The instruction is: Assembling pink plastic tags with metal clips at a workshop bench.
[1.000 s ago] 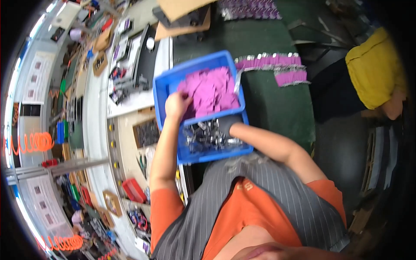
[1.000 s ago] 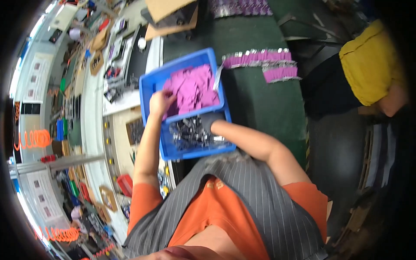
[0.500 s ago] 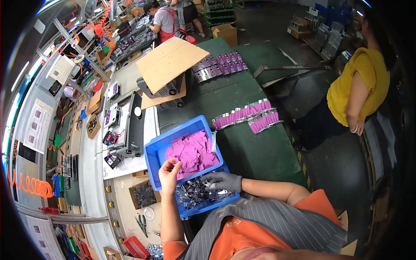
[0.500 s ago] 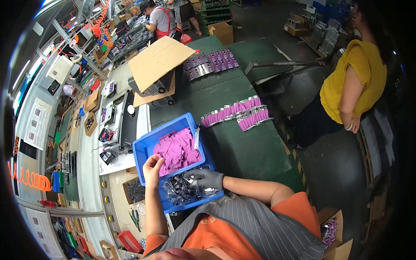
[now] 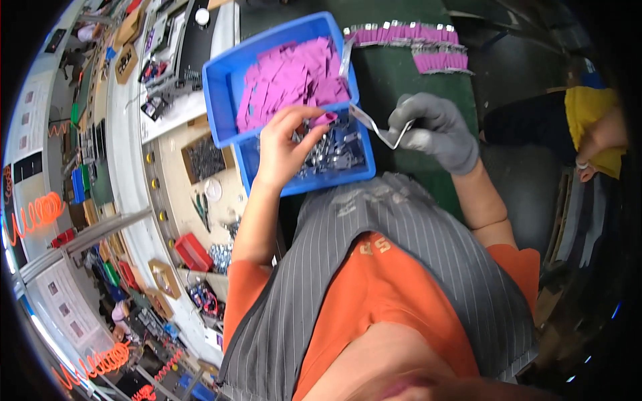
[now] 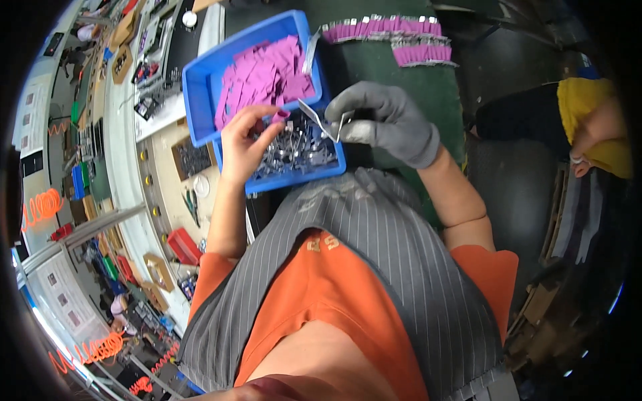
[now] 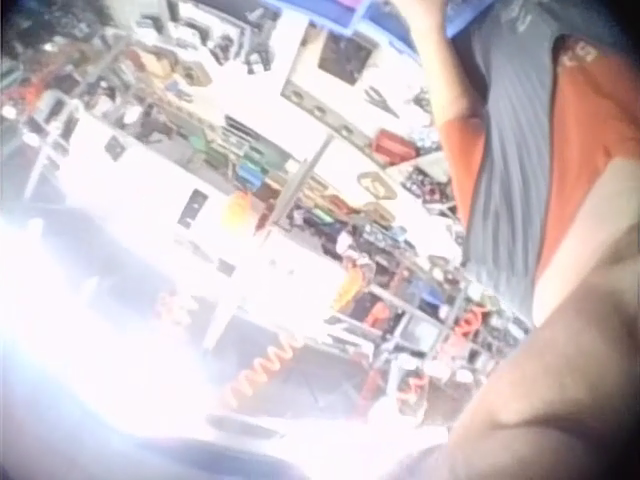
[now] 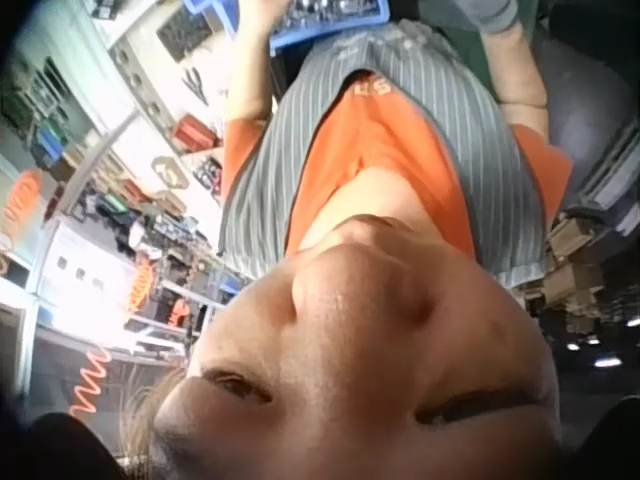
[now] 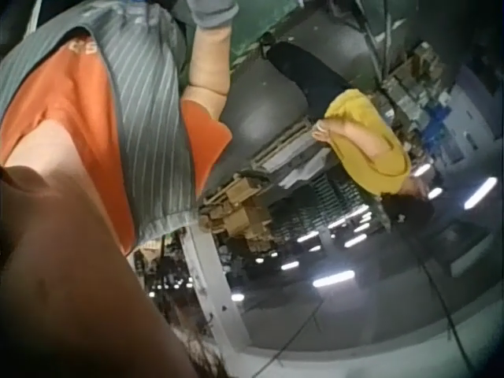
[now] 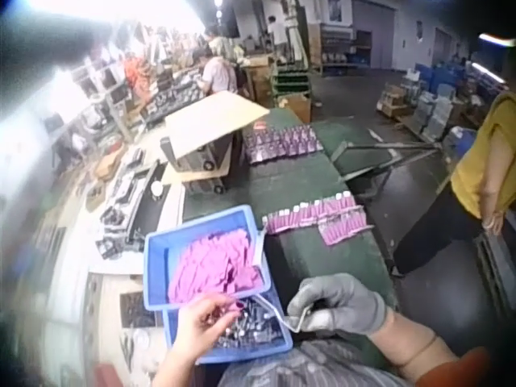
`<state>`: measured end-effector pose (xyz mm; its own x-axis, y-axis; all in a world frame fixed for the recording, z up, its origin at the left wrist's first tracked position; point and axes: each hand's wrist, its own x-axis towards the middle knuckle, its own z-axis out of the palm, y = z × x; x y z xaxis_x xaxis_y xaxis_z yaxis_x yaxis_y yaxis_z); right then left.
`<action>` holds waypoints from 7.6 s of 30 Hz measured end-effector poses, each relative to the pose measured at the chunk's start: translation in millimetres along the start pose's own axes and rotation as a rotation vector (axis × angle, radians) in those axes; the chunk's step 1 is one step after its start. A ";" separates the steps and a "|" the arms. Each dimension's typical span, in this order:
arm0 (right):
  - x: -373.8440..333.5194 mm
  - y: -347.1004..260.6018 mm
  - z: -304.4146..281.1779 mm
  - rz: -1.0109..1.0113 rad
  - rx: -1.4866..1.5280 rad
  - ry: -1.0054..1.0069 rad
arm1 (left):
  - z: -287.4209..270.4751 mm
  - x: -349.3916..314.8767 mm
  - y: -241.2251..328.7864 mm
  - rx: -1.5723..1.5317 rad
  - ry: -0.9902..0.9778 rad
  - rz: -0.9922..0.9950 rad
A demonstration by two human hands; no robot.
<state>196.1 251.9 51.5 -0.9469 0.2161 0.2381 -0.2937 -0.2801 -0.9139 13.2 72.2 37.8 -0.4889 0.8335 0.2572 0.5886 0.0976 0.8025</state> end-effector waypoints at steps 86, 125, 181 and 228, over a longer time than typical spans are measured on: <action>69.7 230.3 55.8 0.493 -1.708 -0.739 | -70.2 -17.6 -78.7 0.486 0.152 -0.342; 15.3 116.0 28.1 0.412 -0.709 -0.330 | -53.2 29.2 -111.0 -0.244 0.128 -0.584; 6.3 100.3 40.8 0.383 -0.425 -0.587 | -4.3 -75.9 -35.4 -0.187 0.124 -0.541; -8.1 49.4 -11.8 -0.030 -0.728 -0.048 | 57.4 -36.3 -11.8 -1.339 -0.209 -0.720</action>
<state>190.9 247.3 0.5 -0.9495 0.1683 0.2650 -0.1736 0.4217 -0.8900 60.9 72.1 -11.9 -0.2436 0.8957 -0.3719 -0.7750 0.0508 0.6300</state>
